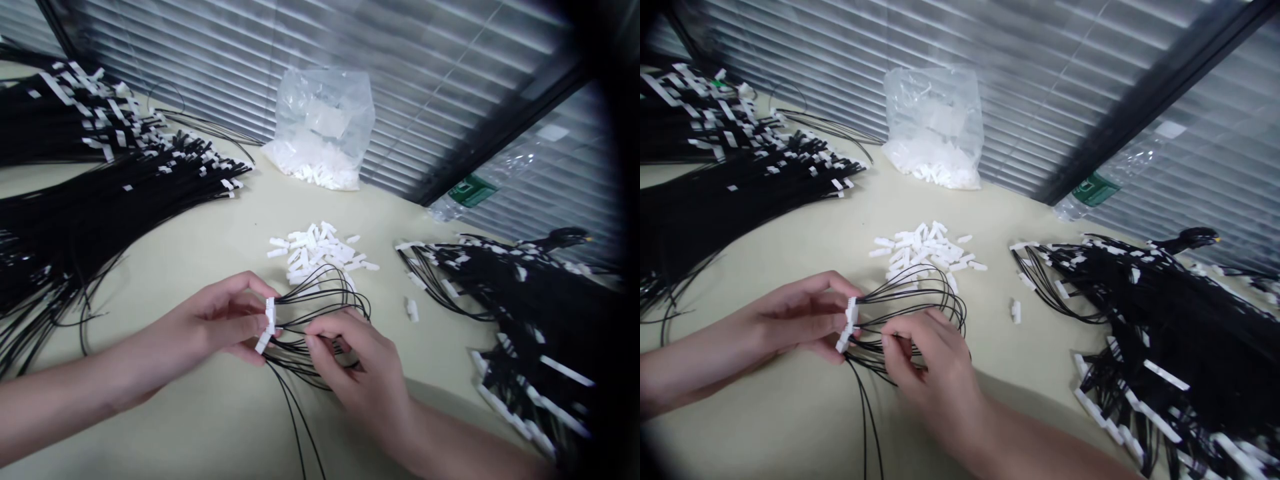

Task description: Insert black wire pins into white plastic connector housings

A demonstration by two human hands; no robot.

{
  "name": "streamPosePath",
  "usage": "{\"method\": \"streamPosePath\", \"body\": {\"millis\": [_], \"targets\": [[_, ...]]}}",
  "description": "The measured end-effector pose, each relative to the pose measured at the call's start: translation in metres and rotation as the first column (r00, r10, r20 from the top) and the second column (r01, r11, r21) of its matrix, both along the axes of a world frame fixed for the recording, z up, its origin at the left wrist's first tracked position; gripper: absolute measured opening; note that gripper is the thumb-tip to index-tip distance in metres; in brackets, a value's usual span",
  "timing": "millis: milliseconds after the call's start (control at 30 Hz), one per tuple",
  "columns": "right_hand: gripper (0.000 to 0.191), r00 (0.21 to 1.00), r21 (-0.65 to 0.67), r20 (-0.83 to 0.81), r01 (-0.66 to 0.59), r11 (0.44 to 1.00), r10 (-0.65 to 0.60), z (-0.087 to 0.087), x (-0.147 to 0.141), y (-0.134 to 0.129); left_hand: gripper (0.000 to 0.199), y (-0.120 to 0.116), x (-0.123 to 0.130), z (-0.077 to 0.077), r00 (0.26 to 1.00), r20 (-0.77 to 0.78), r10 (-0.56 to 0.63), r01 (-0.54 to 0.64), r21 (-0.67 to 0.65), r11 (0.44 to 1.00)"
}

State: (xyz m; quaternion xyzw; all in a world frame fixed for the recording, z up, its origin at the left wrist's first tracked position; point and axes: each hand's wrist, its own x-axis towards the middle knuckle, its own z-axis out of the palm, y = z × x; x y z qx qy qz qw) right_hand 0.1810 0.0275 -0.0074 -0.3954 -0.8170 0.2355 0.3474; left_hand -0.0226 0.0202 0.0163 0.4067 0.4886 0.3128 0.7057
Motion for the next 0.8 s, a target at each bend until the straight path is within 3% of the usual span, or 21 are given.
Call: {"method": "streamPosePath", "body": {"millis": [800], "targets": [[0.012, 1.000, 0.097, 0.031, -0.006, 0.995, 0.003, 0.0001, -0.0004, -0.0021, 0.017, -0.0018, 0.0036, -0.0029, 0.999, -0.005, 0.034, -0.034, 0.016, 0.999]]}}
